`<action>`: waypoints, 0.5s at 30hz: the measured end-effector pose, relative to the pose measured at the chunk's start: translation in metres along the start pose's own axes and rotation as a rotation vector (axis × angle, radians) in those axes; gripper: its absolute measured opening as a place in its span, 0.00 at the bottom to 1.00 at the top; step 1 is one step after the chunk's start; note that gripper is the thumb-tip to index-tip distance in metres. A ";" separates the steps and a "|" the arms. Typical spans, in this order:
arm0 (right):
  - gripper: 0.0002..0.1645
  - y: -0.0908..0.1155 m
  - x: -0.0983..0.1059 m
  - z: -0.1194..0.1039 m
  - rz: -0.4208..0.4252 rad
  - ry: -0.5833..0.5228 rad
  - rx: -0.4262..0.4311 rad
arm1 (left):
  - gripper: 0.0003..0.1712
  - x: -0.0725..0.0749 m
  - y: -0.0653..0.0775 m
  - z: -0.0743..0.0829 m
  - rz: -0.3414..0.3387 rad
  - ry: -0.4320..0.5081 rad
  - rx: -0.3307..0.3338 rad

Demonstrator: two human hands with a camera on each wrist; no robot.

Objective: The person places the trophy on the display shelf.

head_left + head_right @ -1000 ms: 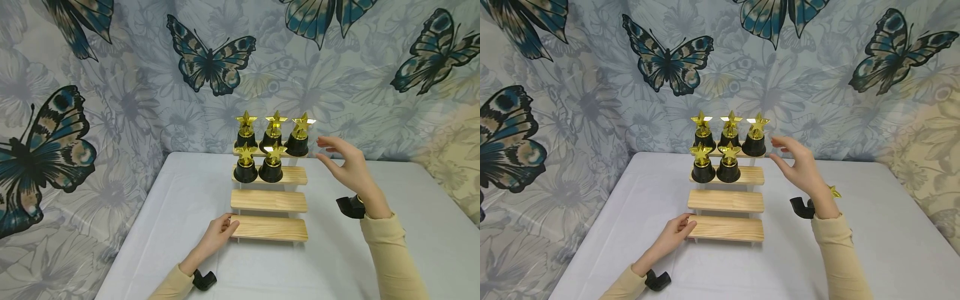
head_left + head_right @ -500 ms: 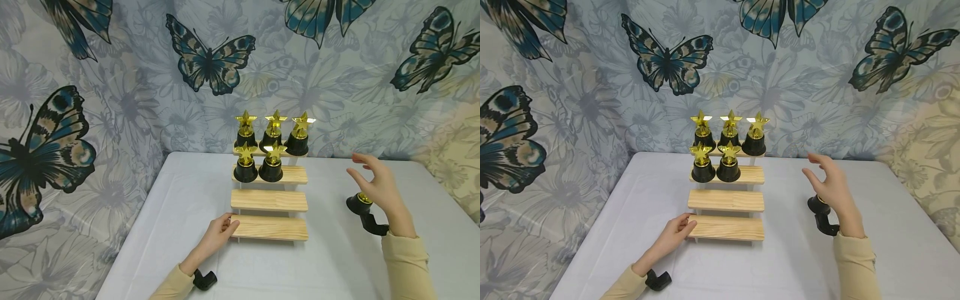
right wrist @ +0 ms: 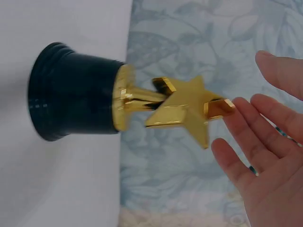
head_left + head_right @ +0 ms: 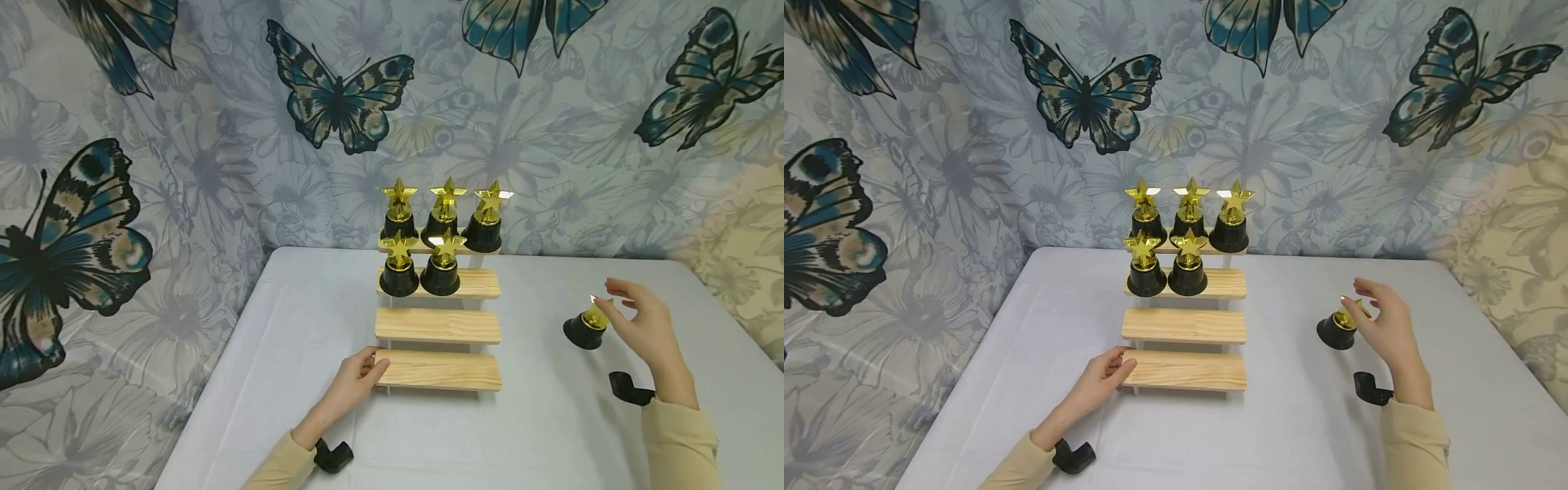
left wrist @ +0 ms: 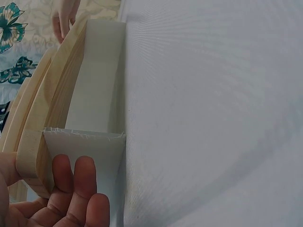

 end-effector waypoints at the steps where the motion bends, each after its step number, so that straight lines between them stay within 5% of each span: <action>1: 0.26 0.001 -0.002 0.004 -0.008 0.004 -0.011 | 0.24 0.000 0.001 0.005 -0.003 0.001 0.009; 6: 0.27 0.007 -0.008 0.016 -0.024 0.012 -0.042 | 0.24 0.001 0.002 0.010 -0.012 0.006 0.029; 15: 0.26 0.013 -0.016 0.024 -0.016 0.009 -0.049 | 0.28 0.000 0.000 -0.004 -0.003 -0.005 0.023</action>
Point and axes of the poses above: each hand's wrist, its own y-axis away from the middle knuckle, its own x-axis out of the back of the hand, z = x × y, the point moved 7 cm from there along -y, towards the middle knuckle, and after that the axes turned 6 degrees about y, right-handed, at the moved point
